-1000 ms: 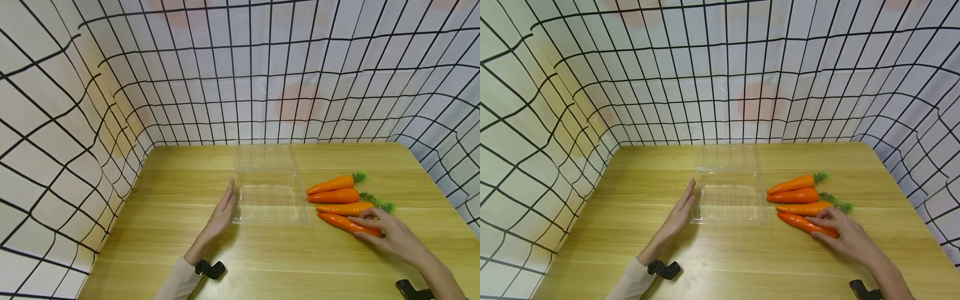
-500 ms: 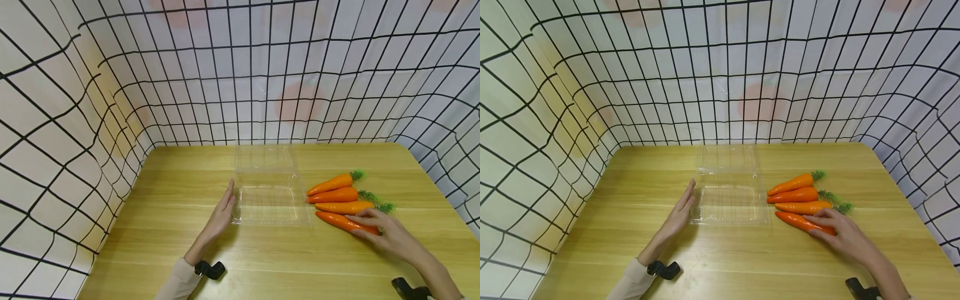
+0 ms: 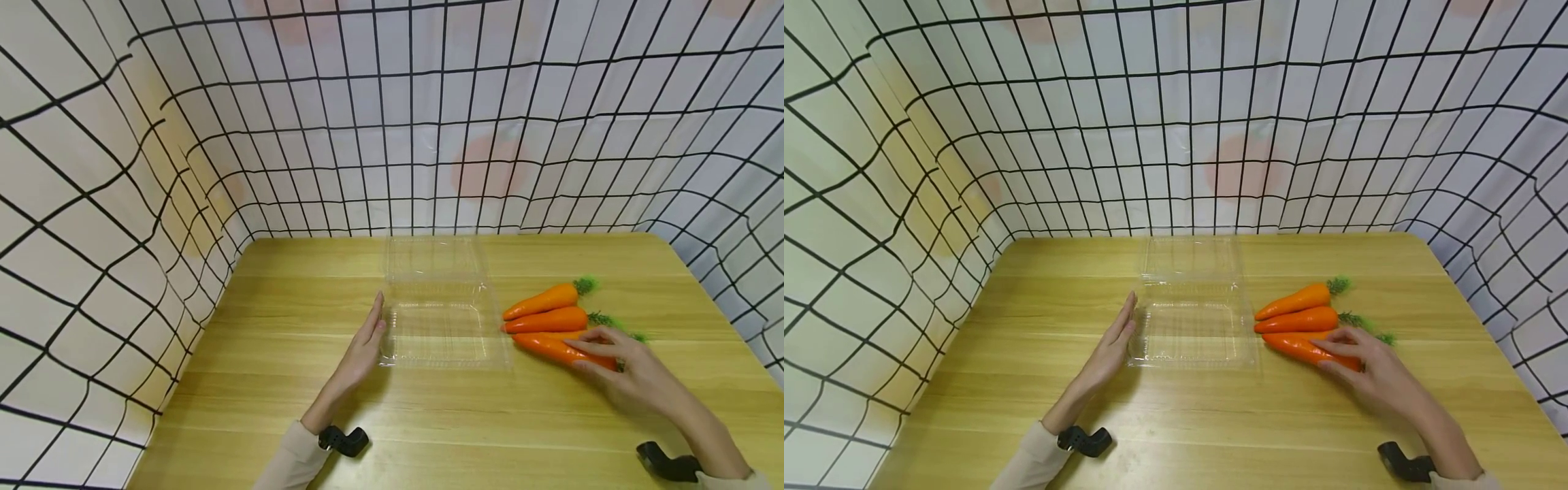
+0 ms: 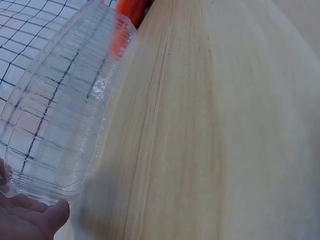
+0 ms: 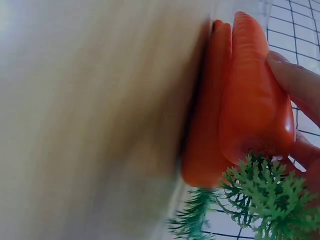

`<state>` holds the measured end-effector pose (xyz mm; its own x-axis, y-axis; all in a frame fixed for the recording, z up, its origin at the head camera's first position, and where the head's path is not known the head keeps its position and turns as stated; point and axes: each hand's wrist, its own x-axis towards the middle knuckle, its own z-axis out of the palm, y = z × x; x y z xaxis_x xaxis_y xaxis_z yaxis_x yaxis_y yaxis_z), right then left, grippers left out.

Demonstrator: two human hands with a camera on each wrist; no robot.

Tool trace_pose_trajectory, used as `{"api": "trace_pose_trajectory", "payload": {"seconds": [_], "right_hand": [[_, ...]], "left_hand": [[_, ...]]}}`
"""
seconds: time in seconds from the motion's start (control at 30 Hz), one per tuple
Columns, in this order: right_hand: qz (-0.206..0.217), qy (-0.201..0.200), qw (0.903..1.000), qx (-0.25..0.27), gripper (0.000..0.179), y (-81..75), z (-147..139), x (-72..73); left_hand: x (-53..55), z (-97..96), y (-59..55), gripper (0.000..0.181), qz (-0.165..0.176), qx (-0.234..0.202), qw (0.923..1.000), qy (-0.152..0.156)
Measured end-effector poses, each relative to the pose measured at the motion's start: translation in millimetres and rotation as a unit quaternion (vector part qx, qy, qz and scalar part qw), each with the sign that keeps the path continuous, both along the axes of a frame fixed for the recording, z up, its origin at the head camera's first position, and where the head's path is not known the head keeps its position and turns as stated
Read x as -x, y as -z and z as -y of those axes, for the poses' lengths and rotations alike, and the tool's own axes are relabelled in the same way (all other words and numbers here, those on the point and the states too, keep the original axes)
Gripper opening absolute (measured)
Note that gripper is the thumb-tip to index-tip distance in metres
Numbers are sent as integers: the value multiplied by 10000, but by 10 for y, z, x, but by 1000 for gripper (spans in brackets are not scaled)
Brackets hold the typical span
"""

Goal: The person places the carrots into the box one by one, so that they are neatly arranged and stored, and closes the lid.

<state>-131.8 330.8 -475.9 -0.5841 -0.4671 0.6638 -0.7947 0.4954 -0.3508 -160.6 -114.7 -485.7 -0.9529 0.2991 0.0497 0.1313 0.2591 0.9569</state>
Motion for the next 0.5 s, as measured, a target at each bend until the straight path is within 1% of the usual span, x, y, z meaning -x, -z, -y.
{"api": "trace_pose_trajectory", "payload": {"seconds": [0.03,0.07,0.1,0.13,0.2,0.33,0.43,0.5], "right_hand": [[275,435,9981,-350,34,-38,-70,-84],[315,472,9974,-447,37,-57,-76,-72],[439,568,9959,-558,45,-83,-78,-69],[576,686,9936,-690,58,-109,-84,-68],[654,840,9913,-778,61,-154,-66,-47],[745,970,9896,-761,60,-205,-32,7],[743,1003,9891,-785,54,-243,1,49],[710,1014,9893,-773,54,-278,24,78]], "left_hand": [[-1,2,-1,58,-3,8,10000,-6],[-1,4,-1,58,-6,14,10000,-13],[-2,5,-2,58,-6,15,10000,-18],[-2,6,-2,58,-4,16,10000,-24],[-3,8,-3,58,14,11,10000,-29],[-2,4,-4,58,27,-2,10000,-25],[1,2,-2,58,9,14,10000,-52],[3,0,-2,58,3,23,10000,-71]]}}
